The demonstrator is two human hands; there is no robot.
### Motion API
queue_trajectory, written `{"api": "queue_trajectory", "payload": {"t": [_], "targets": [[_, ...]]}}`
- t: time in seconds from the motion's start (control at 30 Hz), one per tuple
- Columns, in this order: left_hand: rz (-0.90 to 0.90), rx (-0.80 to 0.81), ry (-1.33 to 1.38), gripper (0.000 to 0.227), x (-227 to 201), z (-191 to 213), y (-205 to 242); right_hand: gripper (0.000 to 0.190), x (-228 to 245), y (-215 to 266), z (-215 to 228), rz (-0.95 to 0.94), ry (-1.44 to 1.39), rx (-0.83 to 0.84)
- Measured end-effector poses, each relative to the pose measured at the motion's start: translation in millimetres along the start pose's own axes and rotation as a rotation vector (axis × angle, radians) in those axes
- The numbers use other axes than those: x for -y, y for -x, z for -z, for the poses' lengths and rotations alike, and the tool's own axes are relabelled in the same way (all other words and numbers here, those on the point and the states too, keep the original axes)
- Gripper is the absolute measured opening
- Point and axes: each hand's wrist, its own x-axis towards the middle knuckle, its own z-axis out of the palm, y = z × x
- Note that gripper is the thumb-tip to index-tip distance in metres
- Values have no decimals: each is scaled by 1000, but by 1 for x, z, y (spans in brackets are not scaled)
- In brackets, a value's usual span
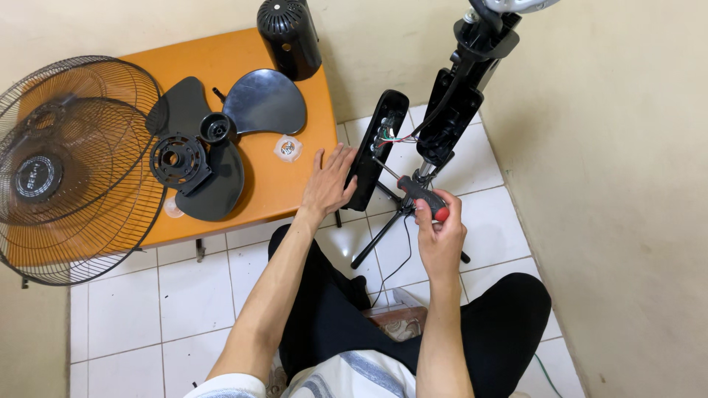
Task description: The person uses a screwdriver to remove screws from the control panel and the fan stand, then detaches the control panel and sets it aside. They continue to unscrew and adjust the fan stand while the motor and blades remain disassembled on a nearby table.
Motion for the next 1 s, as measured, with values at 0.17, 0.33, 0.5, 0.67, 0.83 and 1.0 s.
{"api": "queue_trajectory", "payload": {"t": [0.17,0.33,0.5,0.67,0.83,1.0], "targets": [[15,-2,-16,77,-12,19,-4,36,8,3,-6,32,48,-24],[39,30,-11,76,6,-10,5,34,11,3,-5,43,45,-24],[57,54,20,77,-5,12,-2,34,4,3,-4,3,26,-18],[808,-565,-38,80,111,192,82,36,-8,-12,-13,109,109,-19],[1259,-309,-147,96,230,173,244,35,-21,-19,-21,28,-163,-53],[1204,-358,-191,76,279,102,240,35,-39,-24,-30,33,-204,-121]]}}
